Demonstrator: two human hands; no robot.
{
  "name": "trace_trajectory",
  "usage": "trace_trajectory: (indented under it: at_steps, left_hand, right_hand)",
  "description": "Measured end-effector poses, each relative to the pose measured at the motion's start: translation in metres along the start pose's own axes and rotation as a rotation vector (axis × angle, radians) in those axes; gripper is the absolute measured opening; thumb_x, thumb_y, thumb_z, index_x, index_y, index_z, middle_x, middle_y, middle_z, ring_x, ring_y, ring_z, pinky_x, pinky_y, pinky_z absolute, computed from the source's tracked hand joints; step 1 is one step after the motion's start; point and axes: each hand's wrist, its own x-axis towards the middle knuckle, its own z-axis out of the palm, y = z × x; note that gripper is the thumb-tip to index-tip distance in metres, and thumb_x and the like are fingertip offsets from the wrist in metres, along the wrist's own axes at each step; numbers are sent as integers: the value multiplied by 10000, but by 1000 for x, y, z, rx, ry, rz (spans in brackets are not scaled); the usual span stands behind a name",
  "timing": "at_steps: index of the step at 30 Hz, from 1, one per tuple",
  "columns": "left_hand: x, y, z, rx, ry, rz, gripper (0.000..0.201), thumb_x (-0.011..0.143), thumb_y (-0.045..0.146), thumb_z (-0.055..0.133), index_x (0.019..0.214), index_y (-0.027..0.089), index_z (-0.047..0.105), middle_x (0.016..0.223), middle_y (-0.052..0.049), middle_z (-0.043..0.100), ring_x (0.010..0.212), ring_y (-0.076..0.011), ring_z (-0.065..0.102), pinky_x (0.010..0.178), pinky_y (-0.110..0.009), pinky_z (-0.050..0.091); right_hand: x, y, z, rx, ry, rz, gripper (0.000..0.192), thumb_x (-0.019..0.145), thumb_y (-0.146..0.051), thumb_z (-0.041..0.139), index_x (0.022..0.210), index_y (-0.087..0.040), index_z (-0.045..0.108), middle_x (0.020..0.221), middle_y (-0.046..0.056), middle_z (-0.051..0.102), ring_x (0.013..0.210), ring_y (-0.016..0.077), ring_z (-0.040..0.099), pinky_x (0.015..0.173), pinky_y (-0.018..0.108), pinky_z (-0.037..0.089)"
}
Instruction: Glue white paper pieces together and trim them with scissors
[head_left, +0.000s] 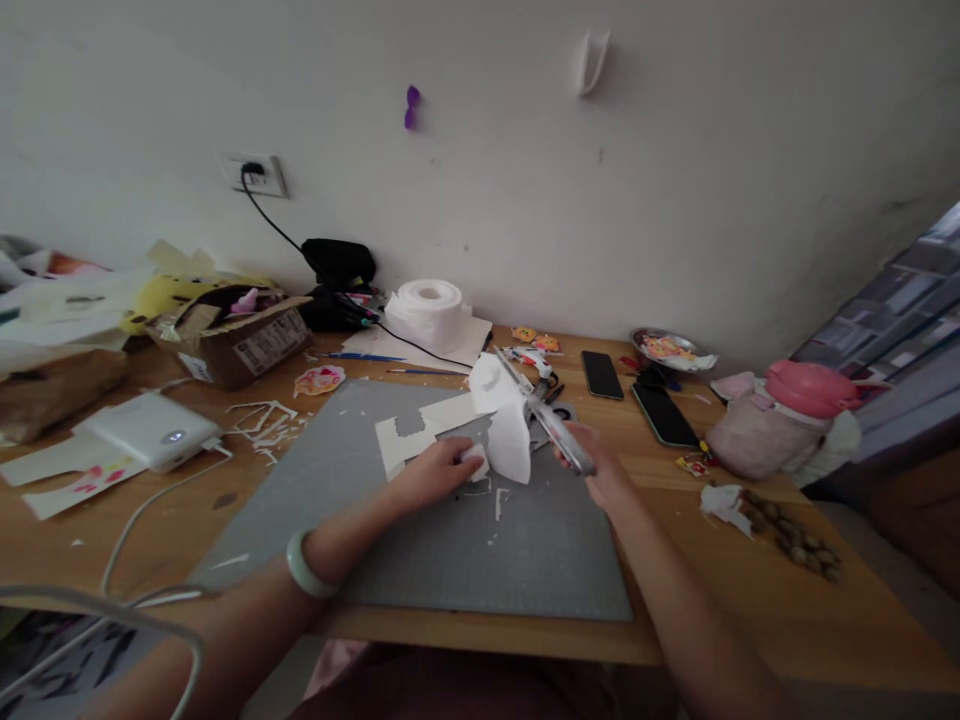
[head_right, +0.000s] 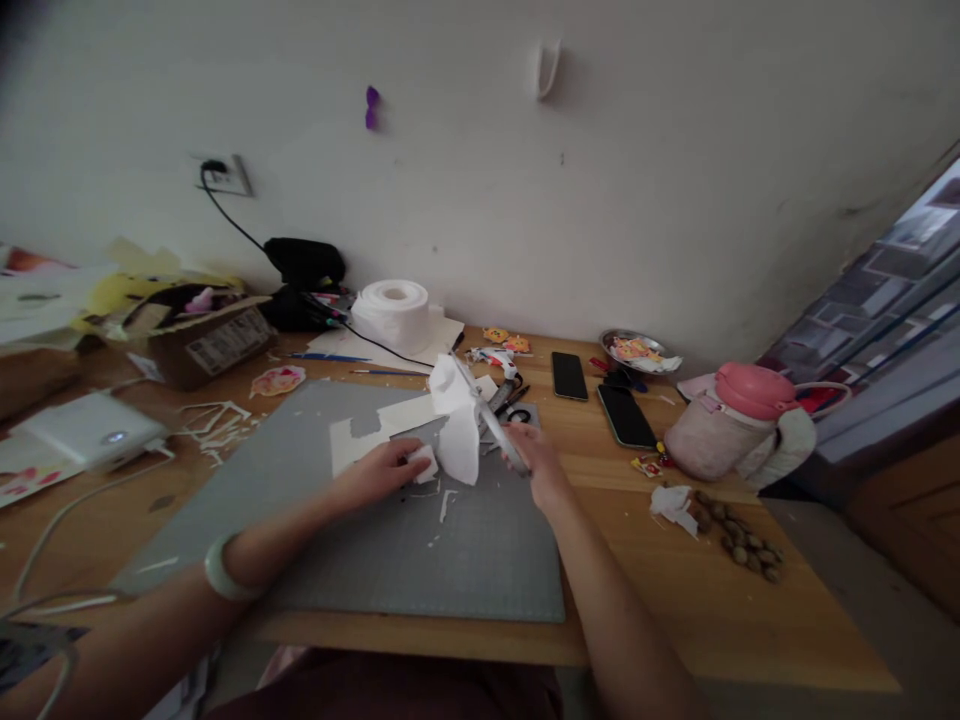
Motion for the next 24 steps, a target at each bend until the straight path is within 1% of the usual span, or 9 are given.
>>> trace_trajectory:
  at_steps: [5, 9, 12, 14, 16, 18, 20, 22, 24]
  left_hand:
    - [1, -2, 1, -62, 4, 63, 244, 751, 415, 521, 710, 192, 610, 681, -5, 611, 667, -173, 535, 629, -265, 397]
    - [0, -3, 2, -59, -6, 86, 265, 763, 430, 516, 751, 192, 630, 809, -35, 660, 770, -199, 573, 721, -296, 437]
    - [0, -3, 2, -94, 23, 99, 265, 761, 438, 531, 746, 196, 638, 1009, -83, 664, 908, -232, 587, 823, -332, 439]
    - [0, -3, 2, -144, 27, 110, 281, 751, 459, 552, 725, 196, 648, 1141, -113, 626, 1038, -264, 563, 907, -363, 411]
    - [0, -3, 0, -232, 36, 110, 303, 717, 496, 595, 711, 201, 663, 1265, -123, 560, 1182, -294, 485, 998, -398, 346]
    - [-1, -3, -2, -355, 51, 98, 314, 678, 515, 642, 698, 204, 675, 1381, -109, 466, 1291, -305, 377, 1063, -423, 264]
    - [-2, -3, -5, -505, 60, 101, 309, 653, 507, 678, 684, 199, 682, 1437, -87, 398, 1327, -303, 324, 1076, -423, 238]
    - [-3, -4, -6, -675, 60, 114, 317, 620, 501, 711, 676, 191, 680, 1378, -91, 466, 1272, -303, 398, 1038, -417, 293]
    - [-4, -4, -6, -831, 66, 97, 344, 597, 503, 726, 709, 181, 680, 1202, -103, 599, 1132, -290, 519, 966, -414, 361]
  right_hand:
    - [0, -11, -7, 216, 29, 49, 254, 598, -402, 665, 622, -172, 560, 530, -17, 510, 434, 71, 409, 381, 187, 282]
    - [-1, -15, -3, 445, -52, 79, 216, 649, -374, 616, 710, -167, 602, 634, -7, 531, 440, 55, 370, 376, 179, 271]
    - [-4, -14, 2, 442, -128, 64, 223, 682, -380, 570, 715, -162, 602, 651, 0, 509, 436, 53, 308, 371, 185, 240]
    - [-8, -10, 6, 426, -221, 75, 260, 692, -412, 545, 728, -159, 594, 673, 11, 495, 447, 57, 271, 369, 190, 222]
    - [-12, -4, 12, 466, -359, 111, 338, 700, -471, 513, 777, -151, 594, 697, 16, 468, 467, 63, 229, 367, 189, 208]
    - [-18, 3, 19, 543, -500, 183, 394, 700, -508, 489, 817, -145, 589, 702, 6, 430, 484, 66, 176, 361, 182, 175]
    - [-23, 9, 26, 600, -616, 277, 432, 697, -523, 482, 867, -141, 586, 713, -3, 411, 496, 66, 130, 357, 173, 136]
    - [-27, 14, 30, 611, -695, 351, 445, 716, -531, 455, 922, -155, 574, 745, 0, 424, 506, 70, 103, 358, 171, 99]
    - [-30, 16, 32, 597, -758, 398, 468, 732, -557, 432, 975, -176, 557, 786, 9, 453, 509, 70, 89, 365, 174, 70]
